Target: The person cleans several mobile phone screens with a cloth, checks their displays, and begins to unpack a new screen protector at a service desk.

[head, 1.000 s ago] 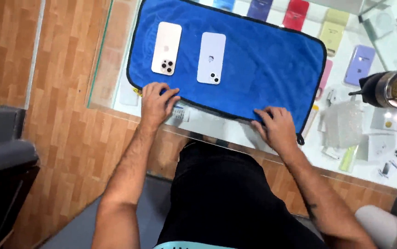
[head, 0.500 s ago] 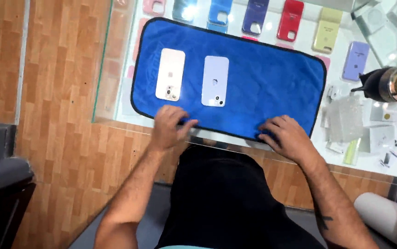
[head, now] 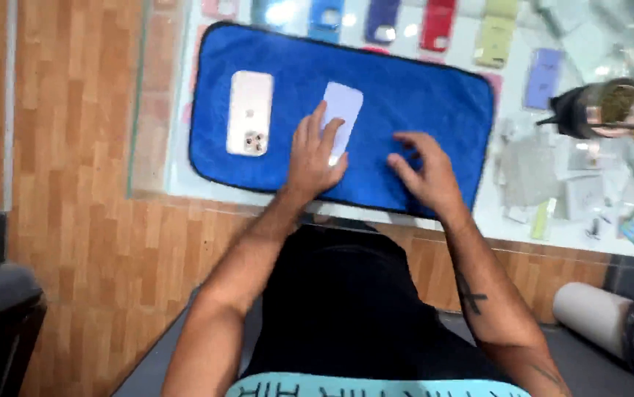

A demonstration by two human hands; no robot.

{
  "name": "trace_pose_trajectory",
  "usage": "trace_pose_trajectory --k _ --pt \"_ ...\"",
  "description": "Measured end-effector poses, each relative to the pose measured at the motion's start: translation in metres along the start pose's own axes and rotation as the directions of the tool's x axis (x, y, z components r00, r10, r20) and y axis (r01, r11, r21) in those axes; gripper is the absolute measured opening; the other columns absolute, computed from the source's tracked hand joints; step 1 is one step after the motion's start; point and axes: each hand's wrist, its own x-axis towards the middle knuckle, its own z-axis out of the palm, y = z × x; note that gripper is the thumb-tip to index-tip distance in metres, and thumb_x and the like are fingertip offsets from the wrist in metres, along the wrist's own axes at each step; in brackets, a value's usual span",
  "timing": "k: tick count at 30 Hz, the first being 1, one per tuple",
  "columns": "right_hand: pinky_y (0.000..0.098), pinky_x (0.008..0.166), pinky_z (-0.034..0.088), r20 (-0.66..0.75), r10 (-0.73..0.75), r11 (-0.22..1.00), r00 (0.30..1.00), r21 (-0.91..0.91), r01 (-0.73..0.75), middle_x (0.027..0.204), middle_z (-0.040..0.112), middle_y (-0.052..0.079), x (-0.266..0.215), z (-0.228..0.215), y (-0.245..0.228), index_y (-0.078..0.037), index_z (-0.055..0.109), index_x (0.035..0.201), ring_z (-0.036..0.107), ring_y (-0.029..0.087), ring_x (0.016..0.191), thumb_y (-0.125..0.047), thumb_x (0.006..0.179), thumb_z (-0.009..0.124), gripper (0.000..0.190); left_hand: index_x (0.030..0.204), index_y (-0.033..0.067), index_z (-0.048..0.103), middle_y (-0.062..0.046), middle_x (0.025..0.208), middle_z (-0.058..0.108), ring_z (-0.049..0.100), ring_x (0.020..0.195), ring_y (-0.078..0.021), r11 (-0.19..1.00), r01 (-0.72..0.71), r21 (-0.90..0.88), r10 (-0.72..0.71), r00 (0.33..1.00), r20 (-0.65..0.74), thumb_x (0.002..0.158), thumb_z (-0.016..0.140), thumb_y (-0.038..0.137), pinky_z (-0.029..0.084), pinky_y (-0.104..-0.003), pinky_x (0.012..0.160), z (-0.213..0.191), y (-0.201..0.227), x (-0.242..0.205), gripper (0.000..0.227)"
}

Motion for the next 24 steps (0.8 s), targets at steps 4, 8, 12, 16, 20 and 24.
trace_pose_trajectory --k 4,8,12,16,20,24 --pt "0.0441 0.09 0.043 -0.184 -0.033 0.98 0.982 -0.199 -0.004 0.106 0.058 0.018 0.003 -0.042 0.055 -0.003 0.058 0.114 0.056 0.037 0.102 -0.02 0.085 0.068 0.036 0.128 0.0107 0.046 -0.021 0.139 0.033 0.047 0.115 -0.0408 0.957 -0.094 -0.273 0.189 0.919 0.347 0.063 0.068 0.018 0.038 -0.047 0.096 -0.019 0.007 0.022 0.069" --pt "0.0546 0.091 0.035 -0.248 0.111 0.9 0.962 -0.386 -0.203 0.116 0.052 0.029 0.007 -0.066 0.082 0.004 0.049 0.124 0.048 0.047 0.108 -0.015 0.087 0.068 0.045 0.138 0.0142 0.034 -0.02 0.143 0.031 0.04 0.126 -0.0395 0.97 -0.174 -0.171 0.241 0.783 0.573 0.06 0.073 0.024 0.029 -0.051 0.105 -0.036 0.005 0.047 0.087" --pt "0.0472 0.076 0.038 -0.177 0.235 0.841 0.956 -0.456 -0.291 0.102 0.062 0.014 0.019 -0.075 0.102 -0.009 0.054 0.119 0.052 0.041 0.085 -0.033 0.085 0.055 0.041 0.13 0.0076 0.047 -0.02 0.125 0.051 0.054 0.106 -0.0364 0.954 -0.24 0.179 0.199 0.955 0.219 0.078 0.051 -0.001 0.042 -0.048 0.084 -0.031 -0.032 0.066 0.053" --pt "0.048 0.083 0.039 -0.16 0.224 0.851 0.961 -0.449 -0.273 0.109 0.059 0.02 0.023 -0.072 0.124 0.003 0.051 0.124 0.051 0.038 0.099 -0.036 0.086 0.062 0.055 0.123 0.0047 0.046 -0.014 0.11 0.053 0.056 0.092 -0.0324 0.961 0.176 0.214 -0.167 0.984 -0.058 0.08 0.064 0.022 0.046 -0.041 0.078 -0.005 -0.003 0.038 0.05" --pt "0.0511 0.071 0.044 -0.122 0.32 0.805 0.939 -0.487 -0.338 0.097 0.063 0.019 0.034 -0.067 0.149 -0.004 0.055 0.123 0.057 0.043 0.089 -0.045 0.089 0.055 0.053 0.121 0.0091 0.046 -0.011 0.111 0.057 0.058 0.089 -0.0313 0.798 0.574 0.183 -0.577 0.816 -0.04 0.066 0.059 0.067 0.041 -0.045 0.072 0.035 0.066 0.015 0.081" --pt "0.0473 0.07 0.045 -0.141 0.228 0.816 0.963 -0.512 -0.269 0.083 0.067 0.012 0.03 -0.068 0.198 -0.005 0.064 0.109 0.062 0.037 0.081 -0.041 0.094 0.057 0.04 0.132 0.0135 0.038 -0.017 0.12 0.052 0.06 0.091 -0.0358 0.806 0.572 0.148 -0.577 0.816 -0.013 0.05 0.056 0.078 0.045 -0.05 0.068 0.035 0.1 0.034 0.106"
